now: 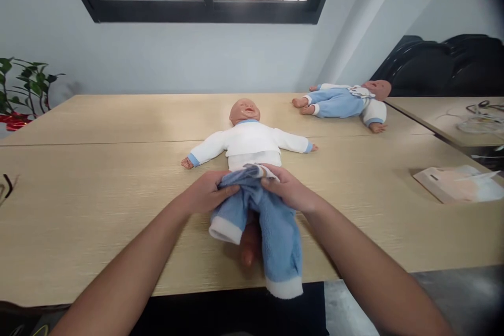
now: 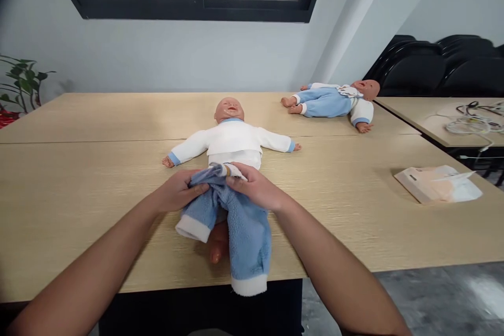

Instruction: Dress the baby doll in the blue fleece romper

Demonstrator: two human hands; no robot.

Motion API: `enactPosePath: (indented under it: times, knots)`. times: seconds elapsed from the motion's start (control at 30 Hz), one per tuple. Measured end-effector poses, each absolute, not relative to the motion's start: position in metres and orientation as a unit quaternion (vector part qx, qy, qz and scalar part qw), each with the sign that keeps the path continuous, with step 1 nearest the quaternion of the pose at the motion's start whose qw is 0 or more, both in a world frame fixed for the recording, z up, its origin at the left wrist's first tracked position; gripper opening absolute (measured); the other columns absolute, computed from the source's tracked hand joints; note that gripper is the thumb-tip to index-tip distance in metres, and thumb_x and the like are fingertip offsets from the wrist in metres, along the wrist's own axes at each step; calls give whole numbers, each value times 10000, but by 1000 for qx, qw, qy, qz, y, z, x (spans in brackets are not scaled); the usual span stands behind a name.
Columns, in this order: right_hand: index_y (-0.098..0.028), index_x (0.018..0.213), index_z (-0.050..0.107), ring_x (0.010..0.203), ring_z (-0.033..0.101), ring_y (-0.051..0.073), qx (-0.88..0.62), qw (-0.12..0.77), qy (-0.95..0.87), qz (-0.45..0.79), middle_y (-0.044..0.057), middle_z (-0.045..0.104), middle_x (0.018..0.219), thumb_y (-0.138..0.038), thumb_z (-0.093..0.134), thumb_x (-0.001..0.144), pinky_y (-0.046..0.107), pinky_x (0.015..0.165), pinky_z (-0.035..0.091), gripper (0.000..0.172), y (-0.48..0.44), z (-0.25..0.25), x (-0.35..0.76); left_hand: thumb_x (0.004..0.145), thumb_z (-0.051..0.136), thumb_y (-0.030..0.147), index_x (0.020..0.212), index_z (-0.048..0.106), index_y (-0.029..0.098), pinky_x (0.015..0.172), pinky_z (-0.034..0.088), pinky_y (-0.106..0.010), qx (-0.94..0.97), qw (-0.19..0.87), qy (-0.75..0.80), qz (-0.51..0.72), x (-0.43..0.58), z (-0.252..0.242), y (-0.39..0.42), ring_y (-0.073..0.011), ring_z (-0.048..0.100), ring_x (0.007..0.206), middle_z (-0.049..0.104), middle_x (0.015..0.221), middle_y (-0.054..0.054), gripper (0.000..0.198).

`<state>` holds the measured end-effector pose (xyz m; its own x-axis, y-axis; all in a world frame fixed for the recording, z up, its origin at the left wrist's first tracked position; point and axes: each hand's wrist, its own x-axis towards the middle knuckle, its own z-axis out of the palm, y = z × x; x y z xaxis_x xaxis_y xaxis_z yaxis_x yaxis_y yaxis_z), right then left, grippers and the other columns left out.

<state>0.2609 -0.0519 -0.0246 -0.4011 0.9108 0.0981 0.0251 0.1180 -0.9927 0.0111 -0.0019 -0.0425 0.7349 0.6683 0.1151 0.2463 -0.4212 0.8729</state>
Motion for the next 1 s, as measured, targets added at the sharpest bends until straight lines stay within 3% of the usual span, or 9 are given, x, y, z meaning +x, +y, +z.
enactPosePath:
  times: [0.13, 0.23, 0.43, 0.53, 0.63, 0.73, 0.87, 0.93, 1.0]
  knots:
    - [-198, 1388, 607, 1246, 608, 275, -349, 355, -638, 587, 96, 671, 1341, -499, 856, 814, 443, 1106, 462, 694, -54, -26, 254, 997, 591, 591, 1110, 722, 172, 828, 506, -323, 725, 500, 310, 357, 15, -50, -1, -238, 655, 941, 735, 1034, -62, 453]
    - [-201, 1387, 607, 1157, 637, 257, -336, 318, -642, 611, 82, 691, 1258, -461, 879, 792, 398, 1001, 524, 704, -56, -23, 252, 949, 669, 605, 1116, 725, 179, 802, 504, -310, 664, 564, 306, 383, 16, -53, -4, -223, 645, 907, 723, 1000, -59, 461]
    - [-185, 1240, 691, 1024, 646, 215, -360, 334, -686, 537, 45, 718, 1133, -317, 794, 861, 356, 943, 505, 414, -51, -20, 264, 902, 745, 597, 1212, 717, 205, 804, 500, -281, 602, 704, 201, 320, 16, -55, -6, -203, 650, 929, 718, 1082, -71, 501]
    - [-175, 1088, 725, 890, 627, 181, -372, 390, -692, 480, 16, 711, 974, -253, 741, 876, 307, 846, 492, 226, -47, -26, 267, 905, 716, 642, 1268, 703, 201, 813, 498, -291, 637, 698, 201, 257, 10, -50, -3, -221, 648, 963, 718, 1136, -86, 571]
    - [-171, 1034, 727, 835, 608, 166, -366, 430, -680, 468, 7, 695, 914, -257, 759, 863, 283, 799, 479, 194, -47, -32, 263, 890, 747, 614, 1139, 735, 178, 730, 473, -275, 702, 645, 236, 189, 4, -46, 2, -200, 625, 859, 724, 1017, -59, 502]
    - [-183, 1127, 720, 934, 636, 176, -332, 442, -643, 530, 25, 713, 1027, -332, 800, 858, 294, 876, 492, 317, -50, -34, 258, 902, 741, 597, 991, 738, 159, 690, 464, -269, 706, 624, 264, 209, 2, -48, 4, -180, 611, 784, 714, 889, -38, 447]
    - [-212, 1371, 627, 1152, 634, 219, -299, 409, -595, 624, 71, 688, 1276, -460, 852, 811, 338, 994, 501, 653, -55, -34, 255, 831, 771, 683, 1052, 733, 155, 769, 538, -327, 609, 650, 272, 363, 13, -61, 0, -230, 683, 870, 757, 966, -84, 574]
    - [-211, 1398, 603, 1157, 634, 228, -300, 376, -611, 629, 70, 695, 1258, -482, 890, 762, 343, 984, 516, 748, -56, -31, 257, 807, 770, 719, 1047, 722, 166, 800, 563, -364, 563, 672, 273, 396, 20, -67, -4, -254, 706, 899, 765, 968, -93, 605]
    - [-201, 1310, 652, 1067, 655, 220, -319, 332, -645, 610, 46, 723, 1142, -475, 897, 754, 340, 930, 541, 666, -56, -27, 259, 820, 749, 729, 1056, 716, 180, 817, 574, -377, 550, 694, 270, 378, 23, -67, -7, -259, 718, 913, 770, 976, -91, 598]
